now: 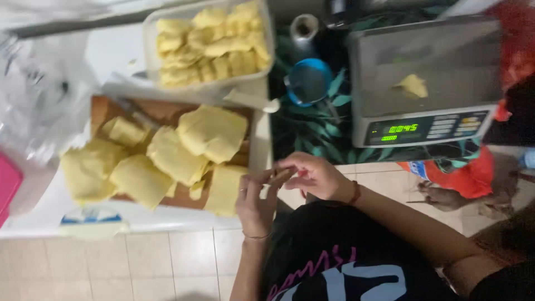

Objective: The person cuts large blocks of yellow butter into smaller pieces using a knife on a wooden cutting board. They weigh the butter pieces on a digital scale and place them into a plastic container. The person also briefly interacts with a smartphone on a nearby table.

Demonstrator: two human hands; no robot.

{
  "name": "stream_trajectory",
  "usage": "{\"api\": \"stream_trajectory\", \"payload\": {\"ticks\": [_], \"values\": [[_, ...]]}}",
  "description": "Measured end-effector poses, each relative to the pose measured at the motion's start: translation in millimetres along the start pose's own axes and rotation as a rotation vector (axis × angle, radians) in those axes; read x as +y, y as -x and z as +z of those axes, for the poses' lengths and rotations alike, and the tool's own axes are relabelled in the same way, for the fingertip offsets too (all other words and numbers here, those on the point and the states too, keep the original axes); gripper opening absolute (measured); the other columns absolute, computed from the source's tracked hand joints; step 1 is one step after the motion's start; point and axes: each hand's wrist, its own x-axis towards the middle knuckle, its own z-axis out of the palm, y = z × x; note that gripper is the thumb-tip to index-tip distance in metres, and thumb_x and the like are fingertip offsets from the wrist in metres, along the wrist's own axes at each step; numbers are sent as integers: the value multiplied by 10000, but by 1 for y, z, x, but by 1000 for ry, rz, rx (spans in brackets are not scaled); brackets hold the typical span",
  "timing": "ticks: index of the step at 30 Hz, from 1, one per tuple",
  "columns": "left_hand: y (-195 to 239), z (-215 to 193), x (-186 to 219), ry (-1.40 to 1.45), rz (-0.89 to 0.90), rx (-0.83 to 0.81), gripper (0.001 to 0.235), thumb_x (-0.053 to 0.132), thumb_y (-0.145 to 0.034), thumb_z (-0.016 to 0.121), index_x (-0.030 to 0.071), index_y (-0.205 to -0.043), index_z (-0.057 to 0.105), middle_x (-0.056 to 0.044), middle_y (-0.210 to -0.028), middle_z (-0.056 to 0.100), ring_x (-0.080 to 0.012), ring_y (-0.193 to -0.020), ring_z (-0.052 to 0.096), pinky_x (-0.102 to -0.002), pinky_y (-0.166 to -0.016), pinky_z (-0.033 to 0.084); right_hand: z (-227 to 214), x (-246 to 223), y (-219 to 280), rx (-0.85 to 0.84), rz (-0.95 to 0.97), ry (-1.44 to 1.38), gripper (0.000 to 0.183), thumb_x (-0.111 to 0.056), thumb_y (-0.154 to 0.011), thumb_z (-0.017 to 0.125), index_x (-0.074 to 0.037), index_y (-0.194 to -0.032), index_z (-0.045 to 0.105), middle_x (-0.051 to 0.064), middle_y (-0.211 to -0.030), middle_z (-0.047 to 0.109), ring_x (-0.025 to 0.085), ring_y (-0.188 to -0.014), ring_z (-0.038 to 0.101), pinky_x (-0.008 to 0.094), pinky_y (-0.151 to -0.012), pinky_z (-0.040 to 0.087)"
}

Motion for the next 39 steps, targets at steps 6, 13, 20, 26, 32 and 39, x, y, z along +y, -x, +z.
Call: {"api": "stream_trajectory", "payload": {"ticks": [6, 13, 20, 26, 32, 39], "values": [[-16, 26, 47, 179, 128, -260, 731, 362, -664, 919, 127, -1282, 605, -11, -1138, 683, -191, -933, 773, -288, -766, 653, -104, 6, 30, 170, -107, 252, 144, -85, -941, 709, -55, -1075, 752, 57, -937, 705, 181, -858, 702, 334, -776, 571], [-14, 12, 24, 255, -59, -452, 630, 212, -857, 809, 108, -1421, 548, -119, -1231, 707, -266, -1134, 712, -415, -974, 566, -295, 52, 67, 1050, 278, 710, 212, -342, -1009, 776, -173, -1130, 737, 42, -1030, 707, 196, -941, 674, 344, -817, 546], [-12, -12, 31, 238, -337, -480, 504, 166, -896, 727, 123, -1370, 561, -67, -1283, 703, -201, -1177, 707, -372, -979, 562, -368, 97, 79, 1179, -159, 1222, 272, -178, -904, 925, -43, -1111, 811, 155, -1096, 715, 333, -1006, 664, 498, -812, 513], [-2, -17, 7, 221, -352, -380, 446, 134, -895, 730, 128, -1319, 595, -55, -1314, 675, -200, -1152, 717, -357, -940, 564, -374, 94, 83, 1027, -169, 1321, 215, -161, -944, 824, -34, -1114, 859, 130, -980, 758, 225, -763, 645, 392, -693, 515], [-8, -19, 12, 173, -272, -407, 417, 144, -929, 708, 114, -1330, 596, -79, -1260, 681, -224, -1145, 723, -385, -939, 581, -355, 70, 72, 671, 159, 1360, 714, -496, -890, 687, 100, -1280, 737, 299, -1295, 694, 434, -1175, 625, 544, -969, 439], [-11, -19, 15, 179, -264, -437, 398, 141, -927, 683, 105, -1317, 610, -87, -1233, 663, -220, -1129, 719, -378, -953, 560, -324, 85, 73, 579, 314, 1421, 959, -414, -752, 879, -4, -1536, 510, 249, -1455, 585, 463, -1310, 481, 652, -979, 349]]}}
